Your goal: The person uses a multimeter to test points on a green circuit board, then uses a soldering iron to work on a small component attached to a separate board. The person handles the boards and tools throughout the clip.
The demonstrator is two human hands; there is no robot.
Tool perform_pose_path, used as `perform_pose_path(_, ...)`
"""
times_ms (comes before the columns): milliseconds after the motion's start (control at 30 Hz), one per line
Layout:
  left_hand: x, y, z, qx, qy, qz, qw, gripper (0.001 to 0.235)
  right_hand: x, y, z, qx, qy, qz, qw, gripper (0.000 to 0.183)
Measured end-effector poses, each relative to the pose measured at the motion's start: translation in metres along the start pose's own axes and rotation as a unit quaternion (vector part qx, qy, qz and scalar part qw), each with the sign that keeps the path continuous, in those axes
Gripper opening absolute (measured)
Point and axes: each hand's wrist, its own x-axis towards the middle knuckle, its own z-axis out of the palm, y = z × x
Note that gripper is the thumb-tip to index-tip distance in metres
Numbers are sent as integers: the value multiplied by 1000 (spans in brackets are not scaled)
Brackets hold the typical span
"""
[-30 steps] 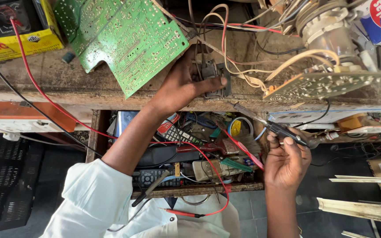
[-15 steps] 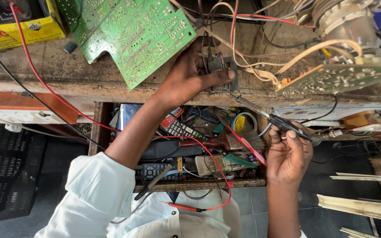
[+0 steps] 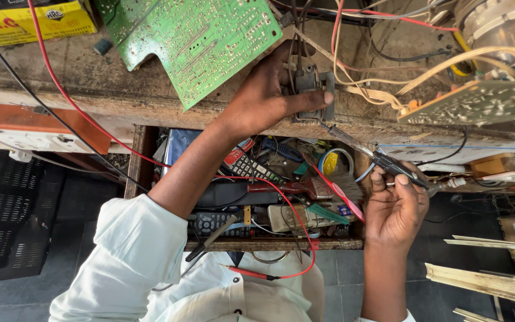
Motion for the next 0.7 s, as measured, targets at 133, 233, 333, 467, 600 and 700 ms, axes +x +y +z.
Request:
perform_pose_path(133,0,-3,0,5,2,10,1000,95,0,0,1,0,6,-1,1000,24)
perform_pose_path(233,0,-5,0,-2,1,5,1000,95,-1,0,0,-1,1,-3,1000,24)
perform_pose_path(333,1,-4,0,2,-3,12,1000,98,0,-1,0,-3,2,-3,1000,24)
perform_pose_path(467,0,0,0,3,3,-12,1000,99,1,-1,-2,-4,2,-1,1000,25)
perform_pose_path(600,0,5,0,14,10,-17,1000,99,-1,-2,-2,-6,6,-5,1000,25)
perform_pose_path(700,0,9,0,25,14,-26,999,100,-3,-3,1,10,1,-1,1000,25)
